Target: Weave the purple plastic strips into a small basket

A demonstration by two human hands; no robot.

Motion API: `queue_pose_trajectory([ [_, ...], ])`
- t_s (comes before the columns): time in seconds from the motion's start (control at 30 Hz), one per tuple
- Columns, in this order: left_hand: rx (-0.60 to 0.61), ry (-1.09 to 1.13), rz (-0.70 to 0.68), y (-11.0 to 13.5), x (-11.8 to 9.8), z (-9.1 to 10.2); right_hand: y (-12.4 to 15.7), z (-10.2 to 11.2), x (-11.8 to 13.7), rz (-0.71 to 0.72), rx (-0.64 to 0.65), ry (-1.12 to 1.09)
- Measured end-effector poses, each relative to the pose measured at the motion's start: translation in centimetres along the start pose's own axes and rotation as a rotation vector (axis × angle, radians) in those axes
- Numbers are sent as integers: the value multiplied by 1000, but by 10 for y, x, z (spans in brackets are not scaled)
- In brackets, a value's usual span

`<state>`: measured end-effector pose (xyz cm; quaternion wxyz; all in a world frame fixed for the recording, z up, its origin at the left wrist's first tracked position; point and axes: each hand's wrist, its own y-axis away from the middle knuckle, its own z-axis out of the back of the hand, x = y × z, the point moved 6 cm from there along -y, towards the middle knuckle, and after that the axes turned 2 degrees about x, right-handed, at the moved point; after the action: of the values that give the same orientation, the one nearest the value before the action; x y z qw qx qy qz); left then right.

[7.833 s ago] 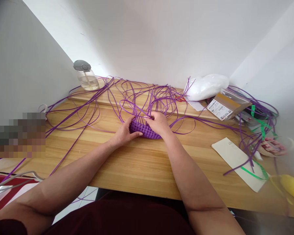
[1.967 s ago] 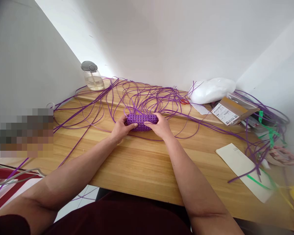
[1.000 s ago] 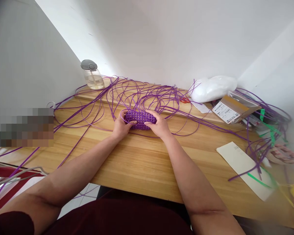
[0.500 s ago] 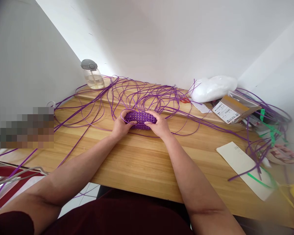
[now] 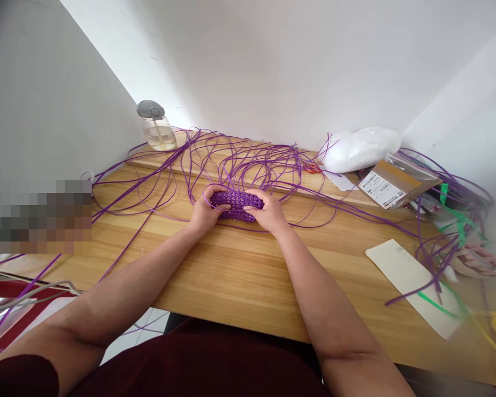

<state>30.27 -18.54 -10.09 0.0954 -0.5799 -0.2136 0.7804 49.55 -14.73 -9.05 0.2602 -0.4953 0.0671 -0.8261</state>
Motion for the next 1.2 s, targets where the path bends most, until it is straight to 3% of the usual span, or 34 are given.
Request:
queue_pose_trajectory([
  [0.47,132,161,104,0,8,-5,1,5,5,23,49,-20],
  [0.87,27,83,106,1,13,-5,0,-2,4,-39,-153,49],
  [1.03,26,42,115,2,13,-3,1,-4,4,-20,-151,37],
  [1.2,48,-5,31,1,9,-3,4,-3,10,-12,-147,88],
])
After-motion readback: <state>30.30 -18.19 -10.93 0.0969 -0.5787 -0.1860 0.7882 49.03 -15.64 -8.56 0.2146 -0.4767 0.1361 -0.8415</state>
